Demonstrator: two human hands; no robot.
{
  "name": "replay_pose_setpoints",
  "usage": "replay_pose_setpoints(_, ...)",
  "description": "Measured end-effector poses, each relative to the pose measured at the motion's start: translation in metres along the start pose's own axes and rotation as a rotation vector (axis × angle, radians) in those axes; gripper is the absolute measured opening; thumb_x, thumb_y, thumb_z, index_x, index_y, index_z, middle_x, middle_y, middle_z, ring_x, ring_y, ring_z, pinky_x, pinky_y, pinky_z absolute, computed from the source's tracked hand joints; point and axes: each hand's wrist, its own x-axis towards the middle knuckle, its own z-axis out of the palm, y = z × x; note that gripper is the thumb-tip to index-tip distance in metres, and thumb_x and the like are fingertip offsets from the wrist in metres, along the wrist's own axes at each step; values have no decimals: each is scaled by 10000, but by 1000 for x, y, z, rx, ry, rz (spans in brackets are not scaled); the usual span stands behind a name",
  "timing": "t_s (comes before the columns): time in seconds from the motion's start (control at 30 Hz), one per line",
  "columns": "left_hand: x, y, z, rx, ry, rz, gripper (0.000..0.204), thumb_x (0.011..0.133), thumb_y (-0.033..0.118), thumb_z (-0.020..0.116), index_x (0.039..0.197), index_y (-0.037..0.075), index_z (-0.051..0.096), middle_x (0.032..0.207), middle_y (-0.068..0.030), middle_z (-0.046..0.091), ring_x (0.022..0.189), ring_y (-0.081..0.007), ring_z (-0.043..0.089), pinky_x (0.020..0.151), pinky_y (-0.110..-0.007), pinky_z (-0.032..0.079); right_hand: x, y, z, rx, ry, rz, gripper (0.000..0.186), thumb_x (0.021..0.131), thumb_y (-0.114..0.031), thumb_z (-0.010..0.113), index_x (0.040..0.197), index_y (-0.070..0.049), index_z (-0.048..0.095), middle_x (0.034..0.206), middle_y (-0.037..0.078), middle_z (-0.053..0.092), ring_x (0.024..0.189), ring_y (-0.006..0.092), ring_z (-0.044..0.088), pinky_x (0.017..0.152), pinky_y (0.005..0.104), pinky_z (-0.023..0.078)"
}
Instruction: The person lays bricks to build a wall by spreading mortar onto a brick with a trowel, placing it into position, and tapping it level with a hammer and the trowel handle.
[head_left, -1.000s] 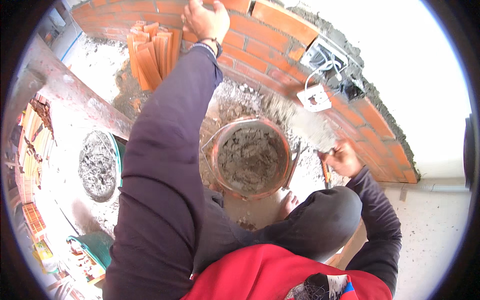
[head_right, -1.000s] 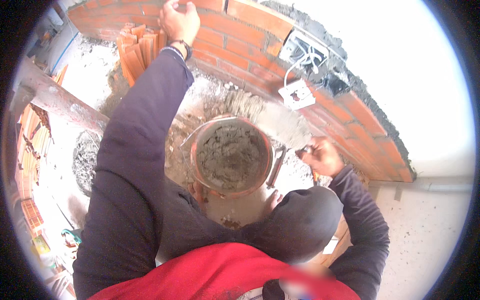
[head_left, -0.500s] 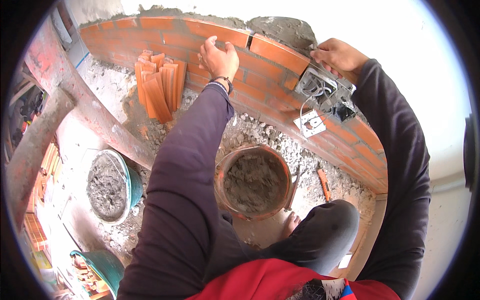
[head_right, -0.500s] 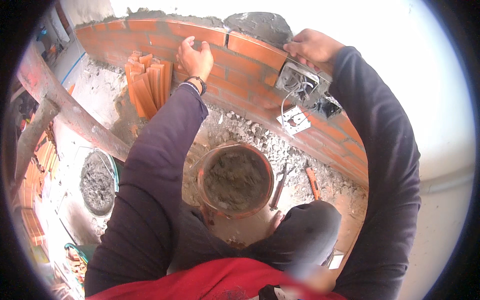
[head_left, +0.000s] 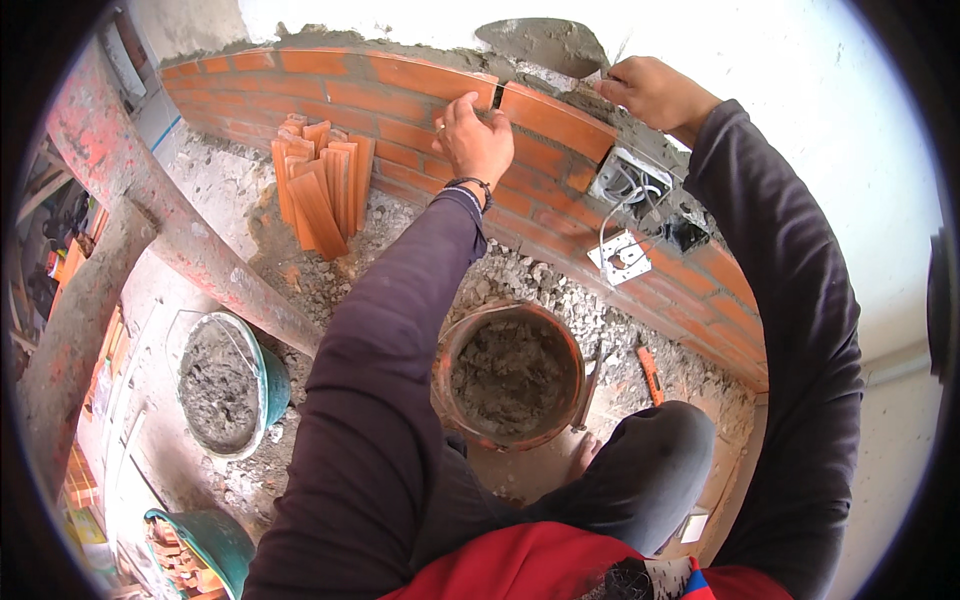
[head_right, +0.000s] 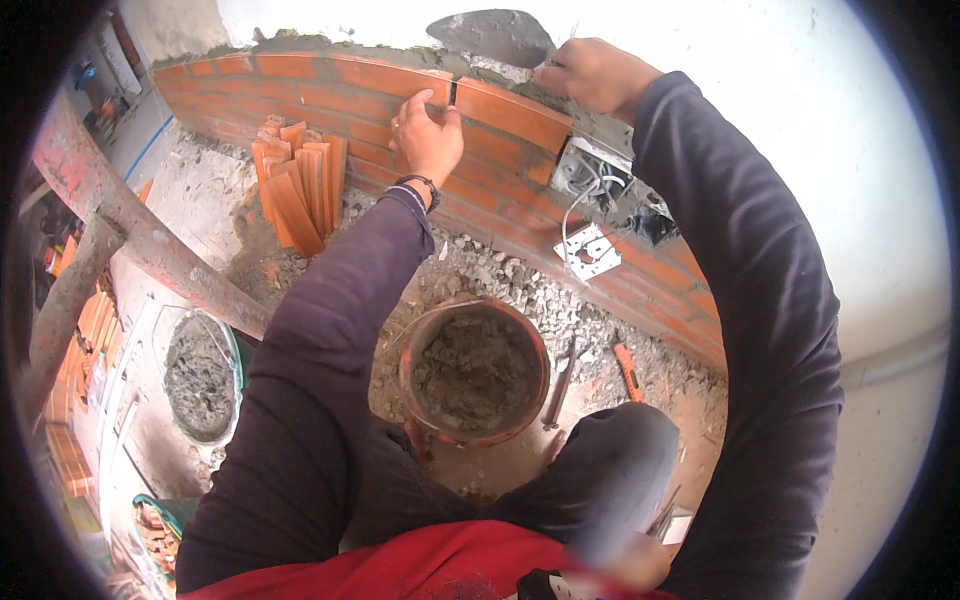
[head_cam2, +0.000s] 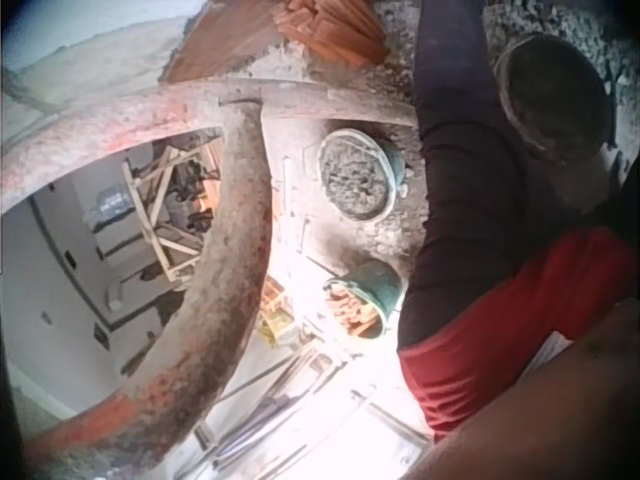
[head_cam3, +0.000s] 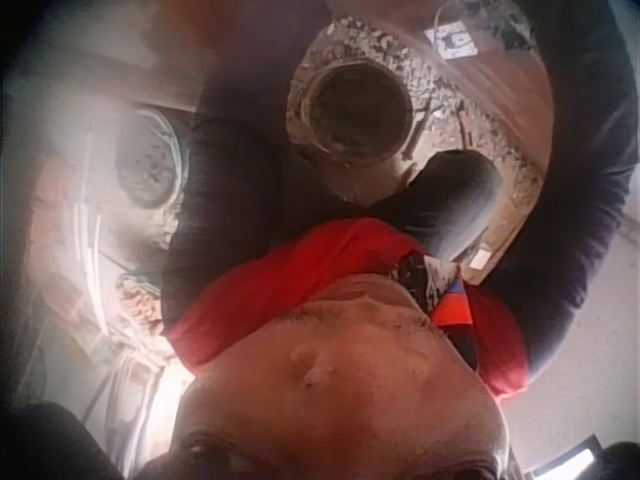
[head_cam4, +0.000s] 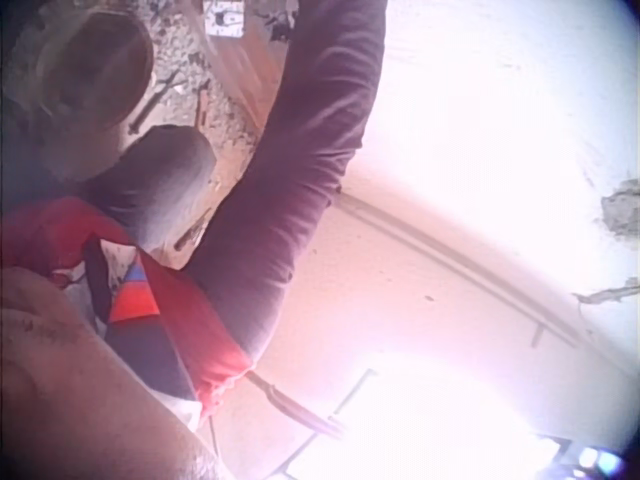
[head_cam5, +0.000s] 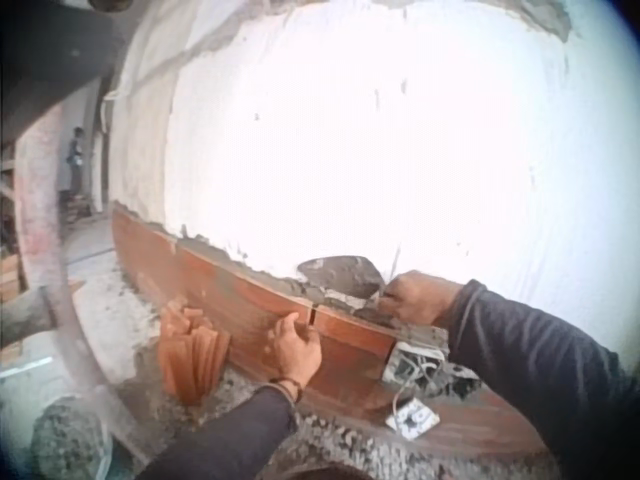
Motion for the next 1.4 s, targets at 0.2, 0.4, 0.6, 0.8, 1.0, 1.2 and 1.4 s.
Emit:
replay_pose_setpoints(0.2,-8,5,9,0,4,19,509,898,363,702,1330,122,585,1429,-95,507,1340,-366,433,1093,-600,304,2,-8,3,-46,-8,95,459,988,-343,582,883,90,691,772,285,644,717,410,644,714,477,504)
replay_pose_setpoints(0.4,-15,15,9,20,-6,29,557,898,339,692,1368,89,527,1420,-129,476,1318,-357,441,1083,-553,305,-6,-8,-3,-18,-2,95,431,988,-316,566,905,84,703,765,277,649,725,395,663,719,476,522)
replay_pose_setpoints(0.6,-15,13,13,15,28,63,586,890,350,708,1376,89,510,1405,-135,467,1320,-365,431,1075,-570,294,5,-8,5,-93,3,-11,447,1002,-313,516,903,69,724,703,222,672,675,328,704,672,462,559)
replay_pose_setpoints(0.8,-15,14,12,12,13,45,586,890,350,710,1374,87,511,1410,-135,459,1330,-364,419,1079,-572,281,12,-20,-2,-50,-125,191,411,977,-296,559,884,79,698,765,278,655,730,413,650,744,485,510)
replay_pose_setpoints(1.0,-14,14,13,-9,10,29,595,872,380,733,1359,104,531,1426,-120,466,1347,-359,409,1078,-590,279,9,-2,5,-87,-62,97,470,1002,-323,514,837,74,705,640,187,660,594,317,679,646,446,554)
replay_pose_setpoints(1.2,-13,14,14,3,4,14,607,870,386,732,1366,103,527,1435,-120,459,1352,-369,401,1076,-602,279,3,-10,-4,-104,-13,87,438,993,-328,539,926,66,719,758,241,695,740,372,708,763,475,550)
replay_pose_setpoints(1.4,-13,14,13,-4,9,16,612,869,385,732,1371,102,524,1439,-122,458,1350,-362,401,1084,-586,282,7,-28,2,-122,-31,83,428,990,-323,538,966,56,735,887,289,707,901,417,704,858,491,533)
